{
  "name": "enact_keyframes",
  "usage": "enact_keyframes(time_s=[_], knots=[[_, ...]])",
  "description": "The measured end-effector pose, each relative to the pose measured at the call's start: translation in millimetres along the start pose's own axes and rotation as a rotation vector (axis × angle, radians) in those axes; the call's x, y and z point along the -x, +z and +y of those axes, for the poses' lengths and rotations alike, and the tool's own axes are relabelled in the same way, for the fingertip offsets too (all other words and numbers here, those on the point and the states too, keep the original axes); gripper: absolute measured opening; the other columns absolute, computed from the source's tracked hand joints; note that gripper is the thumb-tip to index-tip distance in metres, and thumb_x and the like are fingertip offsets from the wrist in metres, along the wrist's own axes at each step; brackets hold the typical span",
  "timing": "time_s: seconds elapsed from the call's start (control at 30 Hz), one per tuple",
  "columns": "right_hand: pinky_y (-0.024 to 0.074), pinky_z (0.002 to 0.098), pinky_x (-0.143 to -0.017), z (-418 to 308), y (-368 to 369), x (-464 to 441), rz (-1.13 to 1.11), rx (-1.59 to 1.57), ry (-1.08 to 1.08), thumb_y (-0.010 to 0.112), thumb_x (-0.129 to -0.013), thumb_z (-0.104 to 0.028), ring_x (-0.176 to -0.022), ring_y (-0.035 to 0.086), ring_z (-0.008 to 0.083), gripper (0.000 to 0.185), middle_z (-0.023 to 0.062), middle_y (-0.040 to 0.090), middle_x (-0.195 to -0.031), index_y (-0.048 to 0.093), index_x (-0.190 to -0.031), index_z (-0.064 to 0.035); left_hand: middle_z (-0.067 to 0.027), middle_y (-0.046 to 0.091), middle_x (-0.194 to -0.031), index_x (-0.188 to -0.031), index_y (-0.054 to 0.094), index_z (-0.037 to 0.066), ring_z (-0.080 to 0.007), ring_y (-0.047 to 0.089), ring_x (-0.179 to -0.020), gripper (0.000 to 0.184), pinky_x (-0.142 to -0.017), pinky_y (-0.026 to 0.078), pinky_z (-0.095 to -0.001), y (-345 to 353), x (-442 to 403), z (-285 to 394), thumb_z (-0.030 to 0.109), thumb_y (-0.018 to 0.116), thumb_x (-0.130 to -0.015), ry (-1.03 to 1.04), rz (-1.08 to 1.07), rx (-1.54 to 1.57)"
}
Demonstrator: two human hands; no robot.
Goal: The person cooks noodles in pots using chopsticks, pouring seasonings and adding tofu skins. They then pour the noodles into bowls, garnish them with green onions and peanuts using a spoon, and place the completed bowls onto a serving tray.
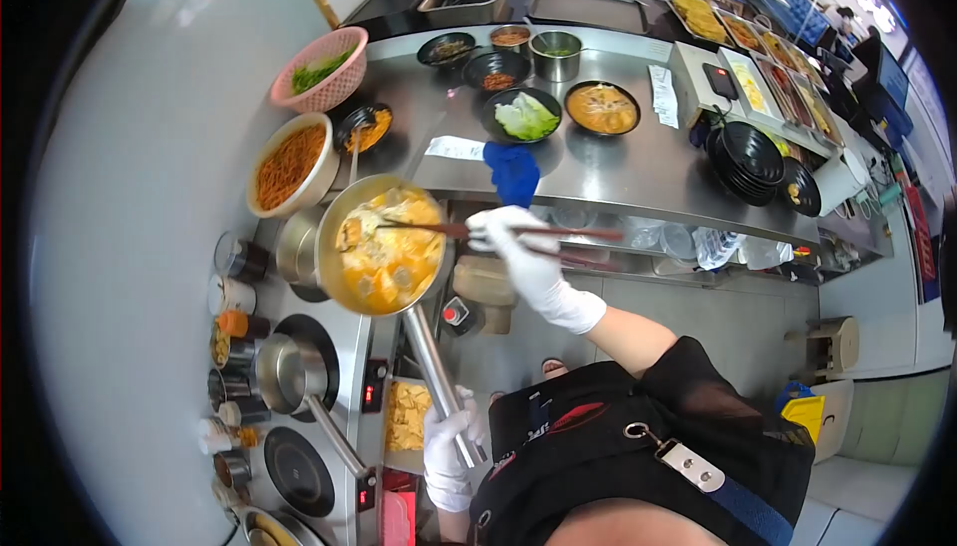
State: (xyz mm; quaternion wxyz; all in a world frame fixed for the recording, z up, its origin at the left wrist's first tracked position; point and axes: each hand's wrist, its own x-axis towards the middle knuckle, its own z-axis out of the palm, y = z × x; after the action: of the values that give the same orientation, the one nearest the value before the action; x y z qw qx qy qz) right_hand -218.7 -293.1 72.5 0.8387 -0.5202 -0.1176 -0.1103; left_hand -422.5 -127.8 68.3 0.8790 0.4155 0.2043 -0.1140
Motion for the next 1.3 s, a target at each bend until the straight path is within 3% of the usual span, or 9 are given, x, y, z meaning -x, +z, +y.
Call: enact_keyframes(time_s=[0.03,0.1,0.23,0.57,0.77,1.0,1.3], knots=[[0.0575,0.0327,-0.075,-0.8,-18.2,-10.4,0.146,-0.18,0.12,0.056,-0.093,-0.007,-0.088,0.065,0.018,0.012,0.0098,0.066,-0.097,0.065,-0.095,-0.0004,-0.0054,0.05,-0.071,-0.109,0.05,-0.002,-0.013,0.045,-0.05,0.036,-0.046,0.039,-0.0271,7.3,-14.7,-2.0,0.007,0.065,-0.077,-0.003,-0.009,-0.008],[0.0584,0.0337,-0.076,-3.1,-56.0,-26.8,0.282,-0.15,0.177,0.056,-0.093,-0.011,-0.088,0.065,0.0206,0.018,0.0116,0.065,-0.098,0.062,-0.102,0.0024,-0.0055,0.051,-0.071,-0.108,0.051,-0.001,-0.0141,0.047,-0.051,0.034,-0.048,0.04,-0.0278,22.7,-43.3,-1.9,0.006,0.065,-0.078,-0.107,-0.113,-0.052],[0.0575,0.0401,-0.078,0.7,-111.1,-49.2,0.452,-0.271,0.129,0.056,-0.092,-0.015,-0.087,0.065,0.0243,0.021,0.0139,0.064,-0.094,0.061,-0.103,0.0026,-0.0058,0.051,-0.072,-0.11,0.047,-0.003,-0.0134,0.049,-0.054,0.037,-0.05,0.041,-0.0275,51.8,-95.5,10.2,0.01,0.064,-0.079,-0.173,-0.194,-0.244],[0.0533,0.0451,-0.087,28.7,-186.6,-123.8,0.603,-0.467,0.149,0.054,-0.093,-0.015,-0.095,0.064,0.0299,0.021,0.0175,0.064,-0.102,0.058,-0.105,0.0012,-0.0061,0.053,-0.072,-0.105,0.049,-0.003,-0.0151,0.053,-0.055,0.03,-0.051,0.045,-0.0296,76.2,-239.5,61.5,0.005,0.062,-0.078,-0.264,-0.343,-0.404],[0.0547,0.041,-0.086,23.7,-191.4,-178.3,0.678,-0.434,0.16,0.055,-0.092,-0.014,-0.093,0.064,0.0263,0.02,0.0178,0.064,-0.103,0.058,-0.105,0.0008,-0.0049,0.052,-0.071,-0.103,0.049,-0.002,-0.0148,0.051,-0.053,0.028,-0.051,0.046,-0.0299,74.6,-314.2,104.4,0.002,0.061,-0.078,-0.29,-0.331,-0.488],[0.0566,0.0392,-0.084,0.1,-204.9,-229.4,0.641,-0.509,0.081,0.054,-0.093,-0.012,-0.095,0.065,0.0279,0.021,0.0183,0.064,-0.105,0.057,-0.107,0.0029,-0.0065,0.052,-0.065,-0.099,0.05,0.0,-0.0154,0.054,-0.051,0.024,-0.048,0.045,-0.0295,86.6,-365.8,136.4,0.001,0.06,-0.078,-0.292,-0.275,-0.587],[0.0572,0.0381,-0.082,-17.7,-272.2,-228.2,0.733,-0.336,0.099,0.054,-0.093,-0.013,-0.094,0.065,0.0258,0.022,0.0176,0.064,-0.103,0.058,-0.106,0.0044,-0.0067,0.055,-0.067,-0.097,0.051,-0.001,-0.0156,0.055,-0.052,0.023,-0.05,0.047,-0.029,102.3,-391.9,136.6,-0.001,0.061,-0.077,-0.234,-0.215,-0.748]])
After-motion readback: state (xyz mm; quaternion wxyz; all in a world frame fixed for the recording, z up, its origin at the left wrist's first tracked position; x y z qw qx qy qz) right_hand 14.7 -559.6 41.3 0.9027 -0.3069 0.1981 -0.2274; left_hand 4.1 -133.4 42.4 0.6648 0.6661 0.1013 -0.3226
